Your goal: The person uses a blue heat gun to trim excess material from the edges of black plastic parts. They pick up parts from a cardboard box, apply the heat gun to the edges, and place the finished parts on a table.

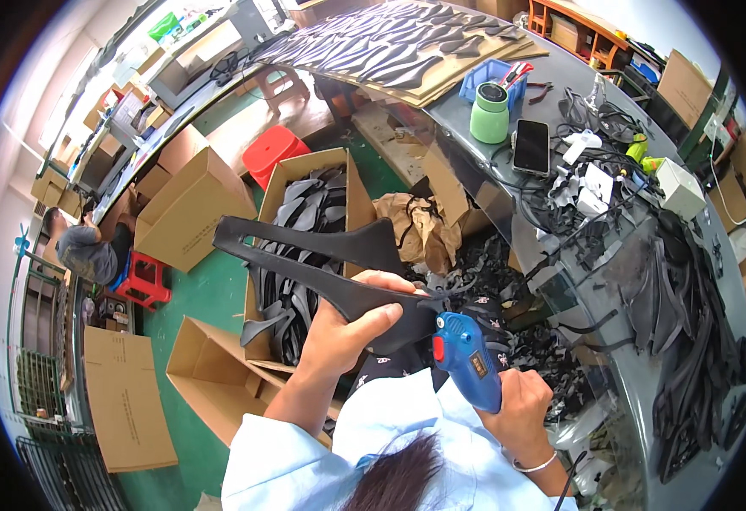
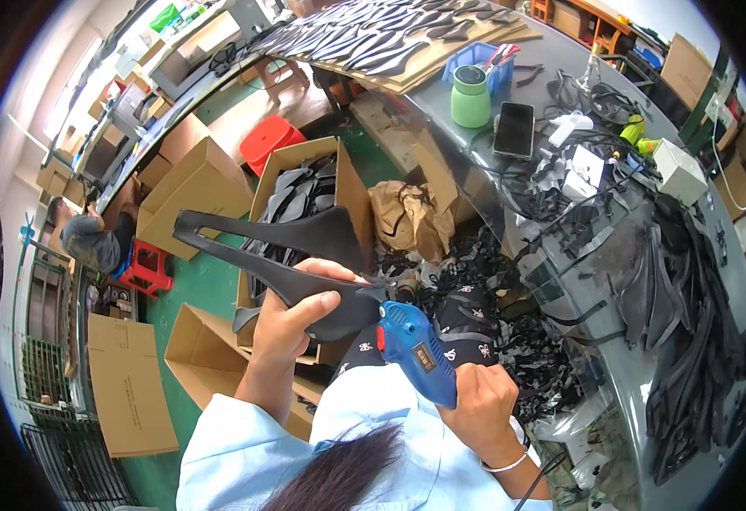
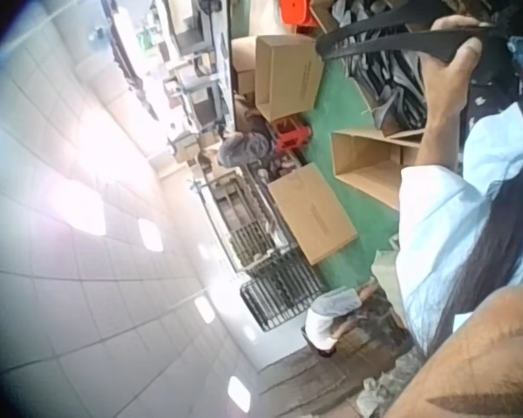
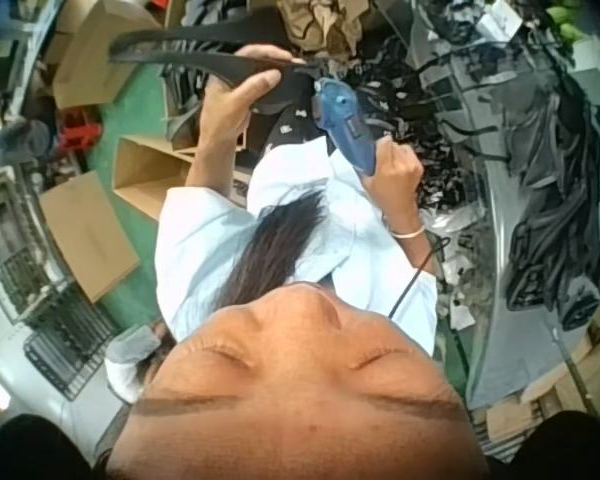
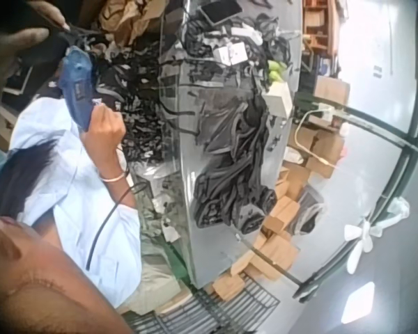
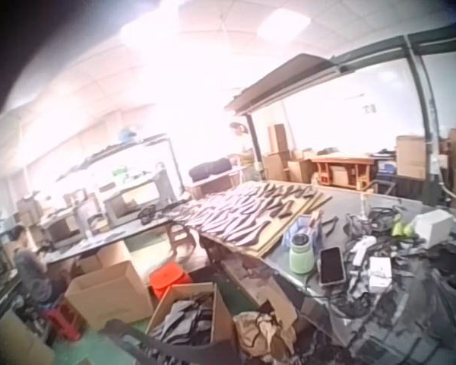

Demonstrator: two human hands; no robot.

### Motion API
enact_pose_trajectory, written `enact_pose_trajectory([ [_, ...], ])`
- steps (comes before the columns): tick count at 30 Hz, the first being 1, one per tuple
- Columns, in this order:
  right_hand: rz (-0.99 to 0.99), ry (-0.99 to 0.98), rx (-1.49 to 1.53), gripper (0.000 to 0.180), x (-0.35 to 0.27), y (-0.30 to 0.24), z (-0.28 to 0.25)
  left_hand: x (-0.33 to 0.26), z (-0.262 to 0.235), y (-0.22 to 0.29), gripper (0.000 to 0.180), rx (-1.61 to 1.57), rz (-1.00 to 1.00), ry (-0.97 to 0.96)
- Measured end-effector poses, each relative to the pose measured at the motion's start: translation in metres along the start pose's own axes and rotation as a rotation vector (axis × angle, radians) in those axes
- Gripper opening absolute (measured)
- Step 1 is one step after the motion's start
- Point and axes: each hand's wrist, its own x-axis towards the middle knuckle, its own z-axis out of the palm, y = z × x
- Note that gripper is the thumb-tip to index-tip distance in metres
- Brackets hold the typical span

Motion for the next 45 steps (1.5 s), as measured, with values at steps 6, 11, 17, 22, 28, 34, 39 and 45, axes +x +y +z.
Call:
enact_pose_trajectory([
  [6, -0.004, -0.025, 0.049, 0.034, 0.001, -0.004, 0.009, -0.016, -0.032, -0.027, 0.023, 0.167, -0.064, 0.206],
  [11, 0.040, -0.061, 0.043, 0.033, -0.006, -0.004, 0.020, -0.062, -0.115, -0.072, 0.025, -0.108, -0.162, 0.690],
  [17, 0.158, -0.170, 0.040, 0.048, -0.014, -0.009, 0.028, -0.188, -0.249, -0.161, 0.028, -0.412, 0.090, 1.590],
  [22, 0.139, -0.241, 0.058, 0.043, -0.014, -0.016, 0.034, -0.271, -0.279, -0.229, 0.032, -0.440, 0.147, 2.013],
  [28, 0.139, -0.252, 0.074, 0.043, -0.007, -0.023, 0.031, -0.332, -0.277, -0.359, 0.026, -0.834, -0.198, 1.854],
  [34, 0.174, -0.215, 0.072, 0.044, -0.008, -0.021, 0.023, -0.286, -0.251, -0.375, 0.018, 0.114, -0.573, 1.771],
  [39, 0.136, -0.111, -0.003, 0.034, -0.015, 0.002, 0.021, -0.121, -0.190, -0.237, 0.014, 0.500, -0.070, 1.283],
  [45, 0.156, 0.163, 0.153, 0.039, -0.025, 0.015, -0.001, 0.039, -0.036, -0.167, 0.013, 0.343, 0.229, 0.458],
])
